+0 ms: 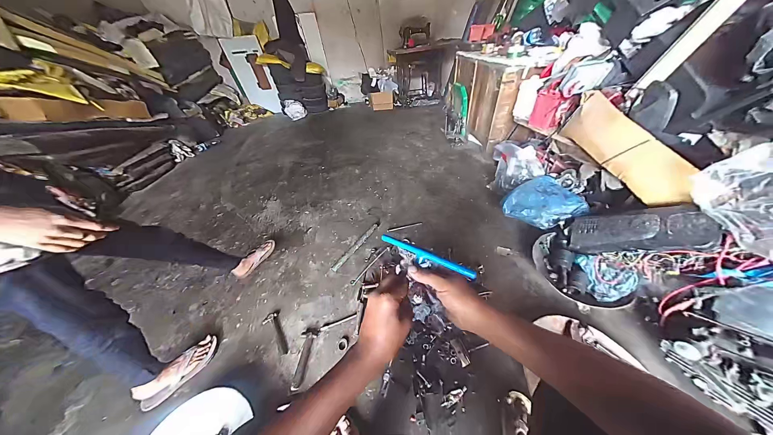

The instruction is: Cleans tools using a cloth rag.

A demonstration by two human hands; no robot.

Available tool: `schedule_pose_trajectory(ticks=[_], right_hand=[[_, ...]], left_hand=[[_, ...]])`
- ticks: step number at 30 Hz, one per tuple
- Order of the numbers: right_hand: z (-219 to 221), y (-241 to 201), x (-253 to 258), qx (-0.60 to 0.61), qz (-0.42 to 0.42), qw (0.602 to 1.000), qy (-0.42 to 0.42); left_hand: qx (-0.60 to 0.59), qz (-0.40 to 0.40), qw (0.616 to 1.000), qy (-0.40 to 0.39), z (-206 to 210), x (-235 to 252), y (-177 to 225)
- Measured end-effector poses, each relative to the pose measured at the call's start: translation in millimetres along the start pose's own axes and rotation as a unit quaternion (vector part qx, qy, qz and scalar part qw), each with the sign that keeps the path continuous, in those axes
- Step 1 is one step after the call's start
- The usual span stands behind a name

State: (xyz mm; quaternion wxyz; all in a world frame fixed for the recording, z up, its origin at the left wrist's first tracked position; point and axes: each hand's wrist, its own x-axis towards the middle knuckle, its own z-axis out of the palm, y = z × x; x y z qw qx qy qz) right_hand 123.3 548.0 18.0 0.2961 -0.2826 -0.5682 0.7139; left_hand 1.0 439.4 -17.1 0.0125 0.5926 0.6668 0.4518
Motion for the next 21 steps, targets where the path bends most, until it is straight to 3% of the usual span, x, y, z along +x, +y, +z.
schedule_pose_trajectory(ticks=[2,6,11,15,17,19,21], right_hand=[[-7.2,-3.9,-0.3,-0.022,-0.003,1.000,-0.002],[-23.3,2.2,-2.6,-0.106,-0.043,0.990,-0.079],[-27.5,18.8,-10.9,-0.221,-0.133,0.944,-0.208],[-15.6,20.7,-11.7,-0.132,-0.049,0.963,-0.229],[-12.2,21.3,-10.0,-0.104,-0.020,0.960,-0.258],[-14.4,21.6,-9.3,-0.141,0.003,0.954,-0.266],[-23.2,26.8,-12.8,-0.266,0.006,0.925,-0.272]], left_hand=[[0.041,0.013,0.999,-0.014,-17.4,1.9,1.2],[0.035,0.041,0.996,0.070,-49.8,15.1,-3.1],[0.024,0.051,0.990,-0.130,-22.8,16.1,8.2],[-0.071,0.002,0.992,-0.102,-8.3,28.7,-7.4],[-0.062,-0.010,0.993,-0.096,-10.7,34.8,-16.0],[0.025,-0.053,0.992,-0.108,-15.9,37.7,-11.6],[0.049,-0.127,0.984,-0.114,-24.9,39.7,-12.8]])
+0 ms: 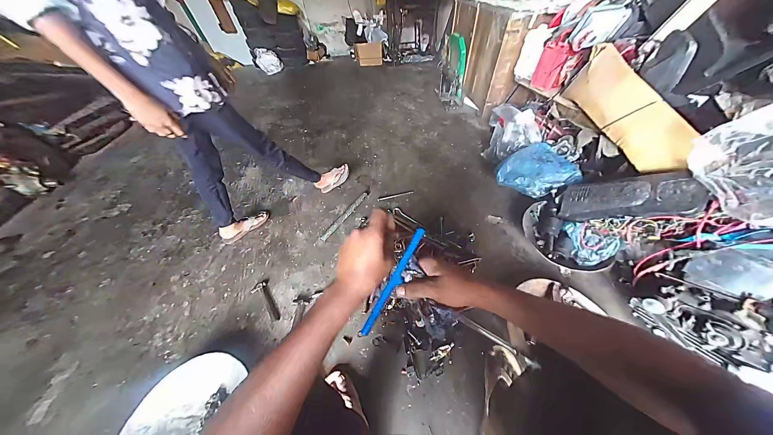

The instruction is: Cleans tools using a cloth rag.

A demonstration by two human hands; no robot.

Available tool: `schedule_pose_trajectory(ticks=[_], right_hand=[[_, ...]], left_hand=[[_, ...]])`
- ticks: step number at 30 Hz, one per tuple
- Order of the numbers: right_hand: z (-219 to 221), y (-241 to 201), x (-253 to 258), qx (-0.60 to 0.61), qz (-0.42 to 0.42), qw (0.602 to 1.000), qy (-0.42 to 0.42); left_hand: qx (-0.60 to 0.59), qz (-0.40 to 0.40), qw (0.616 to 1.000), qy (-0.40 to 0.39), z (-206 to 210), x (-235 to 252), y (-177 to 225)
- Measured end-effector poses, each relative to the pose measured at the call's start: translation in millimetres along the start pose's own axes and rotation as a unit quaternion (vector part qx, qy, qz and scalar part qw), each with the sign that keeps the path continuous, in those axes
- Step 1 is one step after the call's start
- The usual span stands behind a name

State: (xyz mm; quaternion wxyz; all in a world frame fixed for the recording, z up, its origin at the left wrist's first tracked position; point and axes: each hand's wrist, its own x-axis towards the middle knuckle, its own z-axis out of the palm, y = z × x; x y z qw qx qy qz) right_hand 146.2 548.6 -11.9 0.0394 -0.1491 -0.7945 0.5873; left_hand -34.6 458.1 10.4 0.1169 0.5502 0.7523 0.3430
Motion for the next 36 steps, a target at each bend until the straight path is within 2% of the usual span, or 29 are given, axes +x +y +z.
schedule_pose_trajectory(ticks=[2,4,8,10,12,14,17,19,24,27,29,31,33,36], right_hand=[[-2.3,6.2,-7.3,-0.139,0.007,0.990,-0.014],[-2.1,10.8,-13.5,-0.197,0.009,0.980,-0.026],[-3.7,18.0,-17.8,-0.114,0.013,0.993,0.006],[-5.5,17.3,-19.7,-0.099,-0.008,0.995,0.023],[-4.6,12.8,-22.4,-0.113,0.020,0.993,0.025],[-4.2,17.0,-20.6,-0.083,0.006,0.996,0.036],[-4.2,14.8,-15.3,-0.028,-0.051,0.997,0.052],[-5.9,11.3,-11.5,-0.018,-0.058,0.996,0.059],[-15.4,4.4,-7.2,0.030,-0.015,0.998,0.054],[-24.1,3.7,-13.5,-0.015,0.020,0.999,0.039],[-25.9,7.0,-19.3,-0.033,0.033,0.999,0.025],[-27.2,6.4,-25.2,-0.032,0.044,0.998,0.006],[-29.3,7.2,-31.6,-0.021,0.037,0.999,-0.015],[-28.5,6.0,-39.1,0.063,0.042,0.996,-0.035]], left_hand=[[-0.151,-0.057,0.987,-0.015,-11.6,4.7,-11.3],[-0.273,-0.066,0.959,-0.032,-14.1,-1.5,-17.1],[-0.244,0.048,0.962,-0.113,0.6,-19.9,-5.7],[-0.154,0.083,0.975,-0.133,14.9,-26.4,3.3],[-0.092,0.083,0.985,-0.118,32.5,-28.8,6.5],[-0.120,0.059,0.985,-0.106,39.9,-25.2,7.1],[-0.156,0.066,0.985,-0.044,45.1,-22.9,7.6],[-0.179,0.059,0.982,-0.008,44.8,-21.5,11.4],[-0.279,-0.004,0.959,0.050,38.2,-15.9,11.0],[-0.298,-0.073,0.949,0.078,25.2,-8.7,7.0],[-0.281,-0.087,0.951,0.099,11.8,-3.3,-3.5],[-0.250,-0.071,0.958,0.118,-1.2,0.9,-19.3],[-0.236,-0.022,0.961,0.143,-11.4,6.5,-36.4],[-0.248,0.049,0.951,0.175,-21.8,11.4,-51.7]])
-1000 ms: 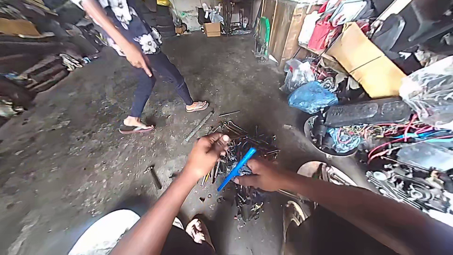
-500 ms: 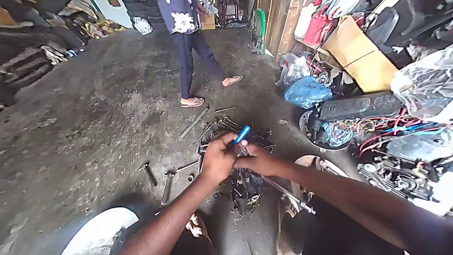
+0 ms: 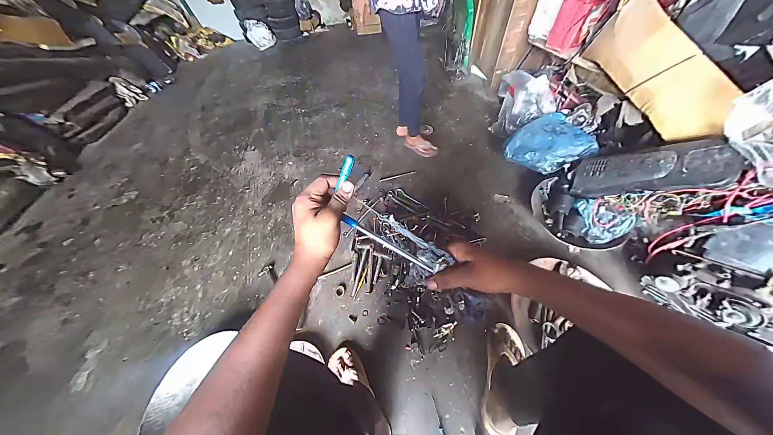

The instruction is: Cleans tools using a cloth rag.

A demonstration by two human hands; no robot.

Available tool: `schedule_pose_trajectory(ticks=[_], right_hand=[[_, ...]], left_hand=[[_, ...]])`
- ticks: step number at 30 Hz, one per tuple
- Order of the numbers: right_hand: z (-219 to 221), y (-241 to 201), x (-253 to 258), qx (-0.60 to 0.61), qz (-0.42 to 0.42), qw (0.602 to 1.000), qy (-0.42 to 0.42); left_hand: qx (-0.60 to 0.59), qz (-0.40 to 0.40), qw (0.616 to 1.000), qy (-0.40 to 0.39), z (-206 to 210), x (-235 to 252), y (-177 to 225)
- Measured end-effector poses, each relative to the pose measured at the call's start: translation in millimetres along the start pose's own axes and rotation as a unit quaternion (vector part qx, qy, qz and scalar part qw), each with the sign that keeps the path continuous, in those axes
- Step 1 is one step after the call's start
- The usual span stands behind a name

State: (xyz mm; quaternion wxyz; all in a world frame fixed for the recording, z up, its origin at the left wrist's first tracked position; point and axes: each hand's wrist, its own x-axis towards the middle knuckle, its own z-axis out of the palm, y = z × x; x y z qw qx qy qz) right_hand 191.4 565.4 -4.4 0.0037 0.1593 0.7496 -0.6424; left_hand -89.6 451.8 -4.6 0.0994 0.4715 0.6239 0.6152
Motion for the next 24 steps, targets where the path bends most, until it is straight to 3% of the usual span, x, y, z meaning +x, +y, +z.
schedule_pose_trajectory(ticks=[5,8,10,11,12,14,15,16,17,18,19,20,21,22,23,24], right_hand=[[11.0,-10.5,-17.6,0.216,0.146,0.963,-0.066],[17.7,-5.9,-14.9,0.241,0.176,0.950,-0.091],[15.8,-10.6,-7.1,0.116,0.162,0.979,-0.043],[11.9,-15.8,-0.6,-0.022,0.143,0.989,-0.013],[7.6,-21.6,6.4,-0.203,0.108,0.973,0.011],[7.6,-34.2,10.5,-0.513,0.015,0.856,0.066],[11.0,-34.5,7.9,-0.599,-0.023,0.796,0.088],[15.5,-32.6,5.2,-0.639,-0.046,0.760,0.103],[20.0,-30.3,3.2,-0.638,-0.054,0.761,0.105],[22.7,-28.1,2.3,-0.591,-0.045,0.800,0.090],[23.6,-25.0,2.1,-0.484,-0.020,0.872,0.070],[21.1,-19.9,1.7,-0.308,-0.002,0.950,0.055],[20.1,-16.4,-0.8,-0.086,0.024,0.996,0.024],[24.0,-13.8,-5.5,0.104,0.057,0.993,-0.006],[27.7,-13.5,-8.4,0.196,0.085,0.976,-0.034],[29.7,-13.2,-9.0,0.204,0.104,0.972,-0.045]], left_hand=[[-0.094,0.169,0.980,0.043,-7.7,8.7,3.3],[-0.032,0.157,0.986,0.055,-19.0,11.2,-3.3],[0.139,0.036,0.987,0.071,-24.8,10.6,-12.5],[0.210,-0.055,0.975,0.055,-27.2,11.1,-16.3],[0.246,-0.156,0.956,0.025,-29.4,12.8,-21.4],[0.251,-0.352,0.900,-0.054,-31.7,19.5,-39.0],[0.231,-0.422,0.872,-0.089,-29.8,20.9,-47.9],[0.224,-0.451,0.858,-0.105,-27.8,21.1,-54.4],[0.248,-0.427,0.863,-0.106,-27.3,20.5,-56.1],[0.274,-0.366,0.885,-0.083,-28.9,19.2,-52.5],[0.279,-0.280,0.918,-0.043,-32.1,16.2,-47.7],[0.263,-0.183,0.947,0.008,-35.5,15.4,-46.2],[0.224,-0.095,0.968,0.056,-38.8,17.3,-48.3],[0.172,-0.031,0.981,0.088,-41.1,18.2,-51.9],[0.114,0.007,0.988,0.100,-42.6,19.4,-54.0],[0.090,0.018,0.991,0.096,-43.8,19.9,-55.2]])
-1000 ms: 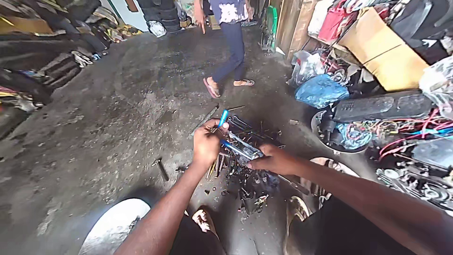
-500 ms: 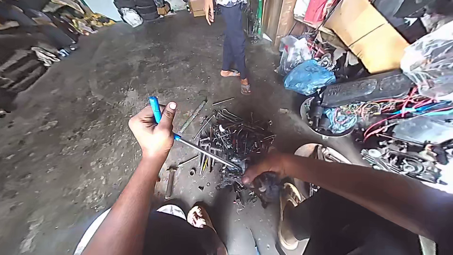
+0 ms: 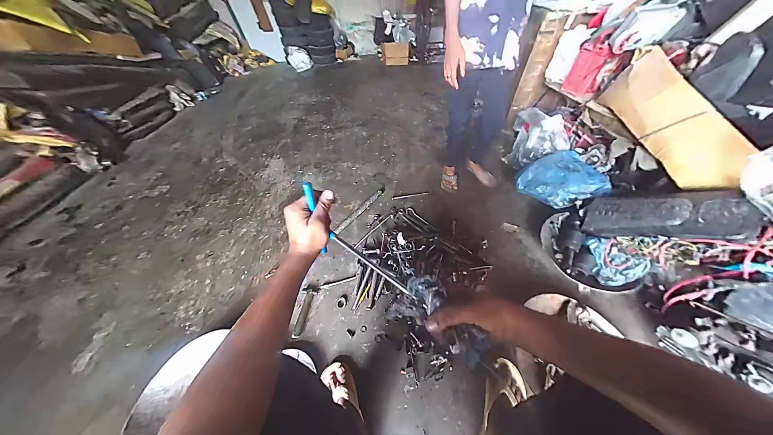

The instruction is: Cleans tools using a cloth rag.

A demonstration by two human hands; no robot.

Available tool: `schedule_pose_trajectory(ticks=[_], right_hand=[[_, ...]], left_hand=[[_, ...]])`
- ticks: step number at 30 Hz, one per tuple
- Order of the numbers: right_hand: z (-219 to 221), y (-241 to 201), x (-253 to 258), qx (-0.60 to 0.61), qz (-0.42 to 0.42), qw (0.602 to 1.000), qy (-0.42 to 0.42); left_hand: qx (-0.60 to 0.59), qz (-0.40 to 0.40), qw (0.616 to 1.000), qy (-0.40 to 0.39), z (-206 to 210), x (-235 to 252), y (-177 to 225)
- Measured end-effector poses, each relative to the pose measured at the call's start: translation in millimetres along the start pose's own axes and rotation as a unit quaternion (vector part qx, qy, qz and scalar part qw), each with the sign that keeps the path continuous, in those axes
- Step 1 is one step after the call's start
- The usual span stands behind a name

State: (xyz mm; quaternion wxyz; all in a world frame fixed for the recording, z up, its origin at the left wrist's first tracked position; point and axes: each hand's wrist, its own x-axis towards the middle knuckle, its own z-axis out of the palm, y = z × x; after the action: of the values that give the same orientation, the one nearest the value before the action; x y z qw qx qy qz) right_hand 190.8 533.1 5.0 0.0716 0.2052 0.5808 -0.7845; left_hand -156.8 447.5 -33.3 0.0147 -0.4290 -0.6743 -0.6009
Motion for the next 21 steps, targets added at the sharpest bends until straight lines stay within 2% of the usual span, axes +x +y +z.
schedule_pose_trajectory(ticks=[1,2,3,4,5,6,7,8,9,10,11,12,13,14,15,16,17,18,19,20,21], right_hand=[[-1.3,0.1,2.4,-0.073,0.007,0.997,0.021],[-5.0,-1.2,6.6,-0.231,0.002,0.971,0.063],[-11.5,-3.2,12.6,-0.432,-0.016,0.895,0.113],[-18.5,-8.8,17.0,-0.602,-0.038,0.782,0.157],[-26.4,-13.3,18.2,-0.711,-0.080,0.669,0.199],[-33.6,-15.6,15.9,-0.768,-0.127,0.581,0.240],[-37.2,-15.9,11.3,-0.795,-0.176,0.515,0.269],[-36.0,-16.4,6.2,-0.804,-0.205,0.482,0.283],[-32.0,-17.4,1.6,-0.799,-0.208,0.486,0.287],[-28.1,-17.4,-2.9,-0.779,-0.179,0.532,0.279],[-26.0,-15.5,-6.1,-0.734,-0.121,0.617,0.257],[-26.9,-12.2,-7.3,-0.638,-0.064,0.732,0.229],[-31.4,-4.2,-7.1,-0.491,-0.028,0.846,0.207],[-32.9,3.5,-7.8,-0.310,0.000,0.934,0.179],[-30.6,9.3,-9.4,-0.157,0.034,0.976,0.149],[-26.5,12.5,-10.7,-0.079,0.061,0.987,0.123],[-22.8,14.9,-11.0,-0.076,0.067,0.989,0.104],[-21.2,16.1,-9.6,-0.148,0.057,0.983,0.096],[-22.2,14.8,-6.5,-0.290,0.039,0.951,0.102],[-22.5,11.8,-3.5,-0.462,0.022,0.878,0.123],[-22.6,8.2,-2.4,-0.609,0.014,0.780,0.144]], left_hand=[[0.026,-0.017,0.999,-0.019,-1.0,-0.1,-1.8],[0.087,-0.077,0.991,-0.060,-2.2,-1.8,-3.1],[0.154,-0.182,0.962,-0.130,-2.8,-3.5,-2.7],[0.219,-0.299,0.904,-0.212,-0.5,-2.9,-6.5],[0.276,-0.388,0.829,-0.294,4.3,-4.0,-14.4],[0.305,-0.436,0.769,-0.354,11.6,-9.9,-23.0],[0.318,-0.454,0.740,-0.381,19.1,-19.1,-29.9],[0.316,-0.447,0.751,-0.370,22.4,-26.7,-32.7],[0.297,-0.420,0.794,-0.324,21.3,-27.6,-26.3],[0.251,-0.378,0.857,-0.243,18.6,-24.3,-16.3],[0.191,-0.311,0.917,-0.158,15.5,-21.9,-6.6],[0.139,-0.226,0.960,-0.090,13.9,-20.5,3.3],[0.087,-0.141,0.985,-0.036,14.5,-19.4,11.1],[0.025,-0.066,0.997,-0.008,15.0,-17.7,15.9],[-0.019,-0.017,1.000,-0.004,13.9,-17.7,17.8],[-0.032,0.002,0.999,-0.010,11.9,-17.9,17.1],[0.000,-0.012,1.000,-0.025,9.0,-19.6,15.8],[0.074,-0.062,0.994,-0.055,4.9,-22.4,14.7],[0.156,-0.143,0.972,-0.105,1.3,-25.3,13.6],[0.234,-0.238,0.927,-0.170,1.3,-27.0,7.9],[0.301,-0.322,0.862,-0.249,4.9,-30.0,-2.5]])
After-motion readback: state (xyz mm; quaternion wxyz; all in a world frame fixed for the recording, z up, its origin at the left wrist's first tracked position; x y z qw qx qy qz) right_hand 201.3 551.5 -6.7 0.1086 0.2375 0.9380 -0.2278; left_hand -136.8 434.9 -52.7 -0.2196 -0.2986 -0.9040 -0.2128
